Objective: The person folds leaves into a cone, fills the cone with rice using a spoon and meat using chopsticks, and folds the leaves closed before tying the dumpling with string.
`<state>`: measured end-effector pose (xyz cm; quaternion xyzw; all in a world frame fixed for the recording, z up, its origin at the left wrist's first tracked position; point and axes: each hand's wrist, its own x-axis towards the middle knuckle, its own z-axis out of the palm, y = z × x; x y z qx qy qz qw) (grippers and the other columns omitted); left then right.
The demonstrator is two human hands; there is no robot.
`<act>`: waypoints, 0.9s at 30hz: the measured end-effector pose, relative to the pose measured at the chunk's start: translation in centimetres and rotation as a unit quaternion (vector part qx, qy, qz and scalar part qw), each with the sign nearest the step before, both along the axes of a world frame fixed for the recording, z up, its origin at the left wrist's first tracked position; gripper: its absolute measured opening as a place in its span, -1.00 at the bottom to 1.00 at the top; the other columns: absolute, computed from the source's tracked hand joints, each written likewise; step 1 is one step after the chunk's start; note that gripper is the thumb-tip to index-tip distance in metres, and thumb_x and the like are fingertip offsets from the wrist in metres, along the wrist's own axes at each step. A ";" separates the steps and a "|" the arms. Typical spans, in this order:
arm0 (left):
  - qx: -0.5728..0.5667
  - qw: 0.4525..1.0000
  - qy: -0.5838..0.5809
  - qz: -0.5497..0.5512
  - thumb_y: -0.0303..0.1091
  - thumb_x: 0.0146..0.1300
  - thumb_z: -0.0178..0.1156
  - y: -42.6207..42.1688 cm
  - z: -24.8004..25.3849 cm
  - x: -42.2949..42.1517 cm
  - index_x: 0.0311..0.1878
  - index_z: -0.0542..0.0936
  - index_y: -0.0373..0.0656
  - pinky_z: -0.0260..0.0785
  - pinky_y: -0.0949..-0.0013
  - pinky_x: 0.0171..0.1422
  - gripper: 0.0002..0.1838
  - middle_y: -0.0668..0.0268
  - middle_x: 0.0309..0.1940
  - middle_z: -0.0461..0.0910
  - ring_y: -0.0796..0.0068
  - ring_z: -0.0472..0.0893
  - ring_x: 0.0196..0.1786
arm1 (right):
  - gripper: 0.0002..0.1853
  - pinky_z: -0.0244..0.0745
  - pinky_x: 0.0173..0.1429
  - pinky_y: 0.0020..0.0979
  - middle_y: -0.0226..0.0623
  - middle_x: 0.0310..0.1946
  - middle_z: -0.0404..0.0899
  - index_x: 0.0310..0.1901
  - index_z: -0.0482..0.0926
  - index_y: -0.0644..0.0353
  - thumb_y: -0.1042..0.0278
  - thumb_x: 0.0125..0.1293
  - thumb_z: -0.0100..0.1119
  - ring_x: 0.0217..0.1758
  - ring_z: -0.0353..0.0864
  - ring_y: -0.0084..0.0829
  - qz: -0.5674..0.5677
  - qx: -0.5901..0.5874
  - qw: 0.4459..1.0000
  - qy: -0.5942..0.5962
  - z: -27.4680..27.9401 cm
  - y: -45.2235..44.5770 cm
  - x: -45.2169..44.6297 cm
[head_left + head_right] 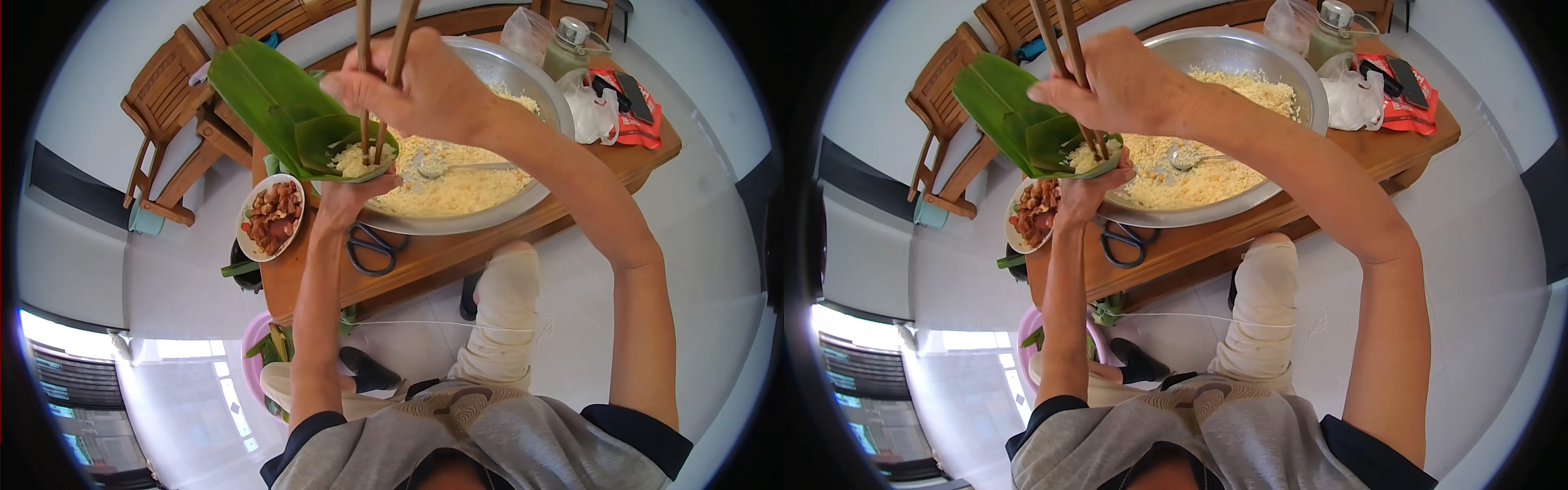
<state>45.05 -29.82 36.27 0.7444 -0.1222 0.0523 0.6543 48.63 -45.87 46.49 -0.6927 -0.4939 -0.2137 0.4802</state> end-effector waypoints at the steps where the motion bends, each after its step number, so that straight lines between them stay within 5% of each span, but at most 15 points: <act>1: 0.016 1.000 0.003 0.011 -0.63 -0.17 0.24 -0.1 0.2 -0.1 -0.41 0.50 -0.23 0.31 0.51 -0.25 -0.80 0.39 -0.47 0.47 0.58 0.46 -0.37 | -0.62 0.25 -0.60 -0.37 -0.22 -0.85 0.33 -0.70 0.41 0.28 0.20 0.15 0.10 -0.78 0.34 -0.31 0.005 0.027 0.999 0.017 0.8 -0.2 -0.3; 11: 0.051 0.997 0.006 0.049 -0.58 -0.20 0.28 -0.3 0.4 -0.4 -0.42 0.52 -0.25 0.33 0.51 -0.23 -0.80 0.38 -0.47 0.50 0.59 0.48 -0.36 | -0.63 0.25 -0.62 -0.37 -0.19 -0.85 0.33 -0.66 0.42 0.28 0.18 0.17 0.08 -0.78 0.38 -0.34 0.001 -0.034 0.999 -0.029 0.6 0.4 -0.1; 13: 0.000 0.998 0.022 0.050 -0.58 -0.21 0.29 -0.3 0.2 -0.3 -0.40 0.52 -0.25 0.34 0.51 -0.22 -0.78 0.37 -0.46 0.50 0.58 0.49 -0.36 | -0.63 0.22 -0.63 -0.37 -0.19 -0.85 0.31 -0.67 0.41 0.28 0.19 0.17 0.09 -0.79 0.36 -0.38 0.022 0.097 0.994 0.046 2.2 -0.9 -0.9; 14: 0.016 0.999 0.014 0.049 -0.59 -0.20 0.29 -0.2 0.3 -0.2 -0.40 0.52 -0.26 0.34 0.51 -0.22 -0.78 0.37 -0.45 0.50 0.58 0.49 -0.36 | -0.62 0.06 -0.74 -0.55 -0.43 -0.88 0.24 -0.70 0.39 0.30 0.30 0.24 0.00 -0.82 0.18 -0.65 -0.013 -0.013 0.999 0.028 3.8 -2.7 -1.2; 18: 0.000 0.999 0.000 0.036 -0.59 -0.21 0.29 -0.2 0.1 -0.1 -0.39 0.52 -0.27 0.35 0.50 -0.23 -0.77 0.36 -0.44 0.50 0.57 0.49 -0.36 | -0.62 -0.06 -0.72 -0.52 -0.42 -0.90 0.18 -0.77 0.36 0.28 0.36 0.17 0.05 -0.82 0.06 -0.62 0.000 0.055 0.998 0.029 2.6 -2.5 -1.3; 21: 0.038 0.998 -0.007 0.051 -0.60 -0.21 0.29 -0.5 0.6 -0.5 -0.40 0.52 -0.28 0.36 0.49 -0.22 -0.78 0.36 -0.45 0.50 0.56 0.49 -0.35 | -0.62 0.21 -0.65 -0.40 -0.22 -0.86 0.31 -0.71 0.39 0.28 0.22 0.16 0.10 -0.81 0.32 -0.41 -0.012 0.025 0.993 0.118 0.8 -1.0 -1.6; 25: 0.004 0.999 -0.011 0.034 -0.62 -0.20 0.28 -0.3 0.4 -0.4 -0.38 0.52 -0.27 0.35 0.50 -0.23 -0.77 0.37 -0.45 0.50 0.57 0.49 -0.36 | -0.65 0.24 -0.67 -0.45 -0.27 -0.87 0.32 -0.70 0.43 0.30 0.28 0.15 0.11 -0.83 0.30 -0.42 -0.021 0.008 1.000 -0.021 1.2 -0.6 -0.7; 27: 0.020 1.000 -0.005 0.023 -0.63 -0.19 0.28 -0.4 0.6 -0.4 -0.38 0.51 -0.27 0.36 0.51 -0.23 -0.76 0.37 -0.45 0.50 0.57 0.48 -0.37 | -0.70 0.21 -0.74 -0.61 -0.40 -0.79 0.40 -0.51 0.52 0.33 0.23 0.22 0.08 -0.79 0.37 -0.64 -0.009 0.032 0.997 -0.073 2.3 -1.2 -0.6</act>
